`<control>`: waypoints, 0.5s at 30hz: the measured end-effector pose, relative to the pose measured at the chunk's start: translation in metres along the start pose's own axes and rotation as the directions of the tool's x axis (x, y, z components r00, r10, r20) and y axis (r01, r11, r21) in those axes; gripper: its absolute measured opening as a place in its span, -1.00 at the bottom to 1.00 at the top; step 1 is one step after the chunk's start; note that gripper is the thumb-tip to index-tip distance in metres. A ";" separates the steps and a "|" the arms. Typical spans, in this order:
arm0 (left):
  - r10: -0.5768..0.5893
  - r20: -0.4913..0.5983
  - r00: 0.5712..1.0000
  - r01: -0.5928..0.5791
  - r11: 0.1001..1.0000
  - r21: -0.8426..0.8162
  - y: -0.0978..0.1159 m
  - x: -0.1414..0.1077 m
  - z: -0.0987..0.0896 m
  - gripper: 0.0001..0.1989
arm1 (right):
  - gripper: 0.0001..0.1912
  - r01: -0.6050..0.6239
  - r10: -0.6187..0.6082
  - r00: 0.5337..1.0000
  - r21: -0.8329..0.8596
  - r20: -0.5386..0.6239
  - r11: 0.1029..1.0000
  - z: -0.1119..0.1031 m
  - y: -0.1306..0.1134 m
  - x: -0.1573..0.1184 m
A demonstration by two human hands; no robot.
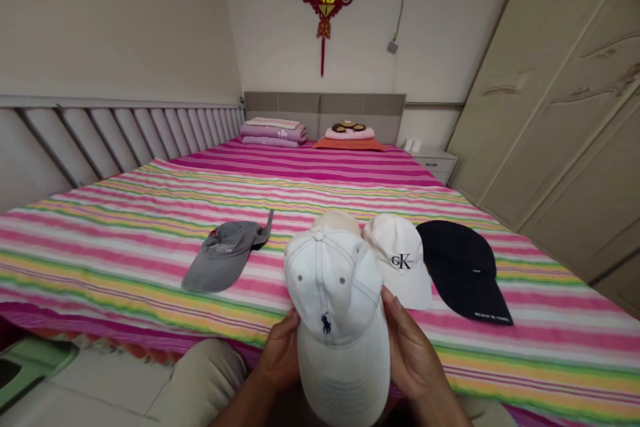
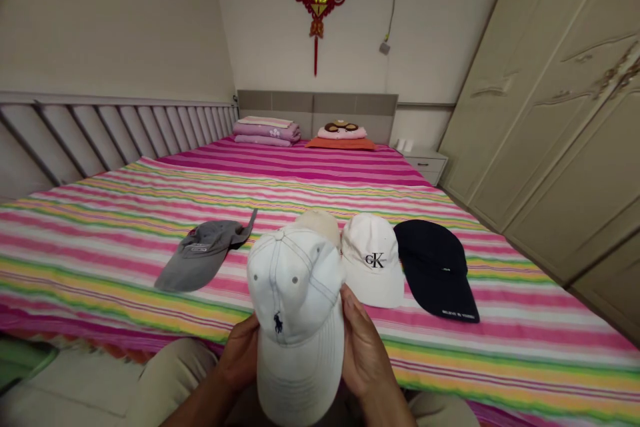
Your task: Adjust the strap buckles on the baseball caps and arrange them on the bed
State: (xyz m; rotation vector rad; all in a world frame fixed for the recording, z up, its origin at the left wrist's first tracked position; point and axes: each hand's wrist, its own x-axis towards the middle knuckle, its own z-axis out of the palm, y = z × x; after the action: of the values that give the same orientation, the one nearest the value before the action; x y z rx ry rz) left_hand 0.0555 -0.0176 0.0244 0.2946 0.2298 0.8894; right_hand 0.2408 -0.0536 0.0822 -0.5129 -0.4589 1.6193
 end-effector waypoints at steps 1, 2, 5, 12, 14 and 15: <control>0.000 0.044 0.999 0.000 1.000 0.012 0.002 -0.002 0.000 -0.76 | -0.75 -0.023 0.023 1.000 -0.004 -0.002 1.000 0.000 -0.001 0.001; -0.018 0.092 0.996 0.016 1.000 0.024 0.004 -0.003 0.001 -0.76 | -0.77 -0.041 0.041 0.999 -0.011 -0.003 0.999 0.000 -0.001 0.002; -0.064 0.230 0.971 0.059 0.998 0.028 0.010 -0.004 0.003 -0.72 | -0.77 -0.068 0.068 0.998 -0.015 -0.007 0.998 -0.002 -0.002 0.001; -0.038 0.370 0.928 0.042 0.999 -0.001 0.013 0.011 0.021 -0.63 | -0.89 -0.044 0.045 0.997 0.026 -0.060 0.999 -0.010 -0.007 0.005; -0.006 0.378 0.926 0.007 1.000 -0.002 0.011 0.013 0.024 -0.63 | -0.92 0.018 -0.019 0.996 -0.012 -0.092 1.000 -0.015 -0.009 0.008; 0.004 0.382 0.924 -0.004 1.000 0.000 0.010 0.014 0.026 -0.64 | -0.93 0.054 -0.056 0.993 -0.026 -0.104 0.998 -0.018 -0.010 0.009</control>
State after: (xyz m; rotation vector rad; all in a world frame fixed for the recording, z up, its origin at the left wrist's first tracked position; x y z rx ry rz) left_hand 0.0649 -0.0047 0.0507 0.4629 -0.1336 0.8176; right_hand 0.2585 -0.0434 0.0722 -0.5952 -0.4104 1.5281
